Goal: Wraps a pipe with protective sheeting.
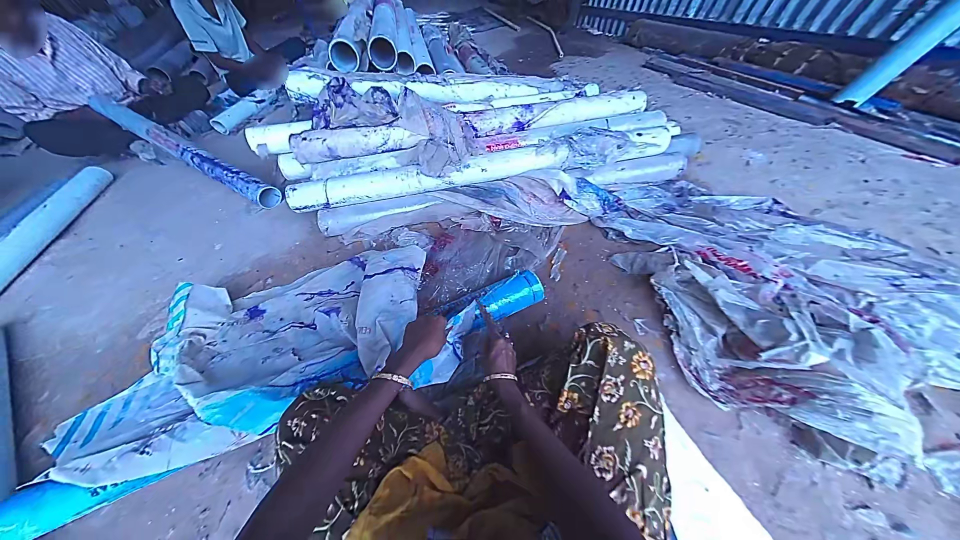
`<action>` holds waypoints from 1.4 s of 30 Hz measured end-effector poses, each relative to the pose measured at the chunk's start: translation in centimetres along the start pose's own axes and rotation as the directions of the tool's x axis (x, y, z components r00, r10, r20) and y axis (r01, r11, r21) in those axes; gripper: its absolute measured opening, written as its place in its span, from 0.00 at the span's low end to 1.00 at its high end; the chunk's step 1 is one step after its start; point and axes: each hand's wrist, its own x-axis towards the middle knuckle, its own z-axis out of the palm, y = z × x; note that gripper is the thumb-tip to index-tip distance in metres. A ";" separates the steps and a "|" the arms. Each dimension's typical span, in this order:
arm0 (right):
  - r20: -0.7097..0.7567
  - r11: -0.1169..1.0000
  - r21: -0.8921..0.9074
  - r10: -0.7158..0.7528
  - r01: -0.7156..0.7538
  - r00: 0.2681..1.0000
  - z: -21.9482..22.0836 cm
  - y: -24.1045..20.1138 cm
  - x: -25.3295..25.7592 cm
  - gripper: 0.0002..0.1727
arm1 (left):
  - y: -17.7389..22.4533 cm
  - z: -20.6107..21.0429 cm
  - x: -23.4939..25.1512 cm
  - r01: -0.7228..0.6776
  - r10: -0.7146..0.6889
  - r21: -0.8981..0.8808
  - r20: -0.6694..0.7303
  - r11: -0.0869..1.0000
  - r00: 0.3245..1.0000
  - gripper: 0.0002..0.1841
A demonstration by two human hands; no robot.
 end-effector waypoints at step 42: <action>-0.334 0.925 -0.196 -0.376 0.326 0.864 -0.6 3.0 2.2 0.18 | -0.8 2.4 7.9 -0.119 0.019 -0.385 -0.254 0.915 0.967 0.23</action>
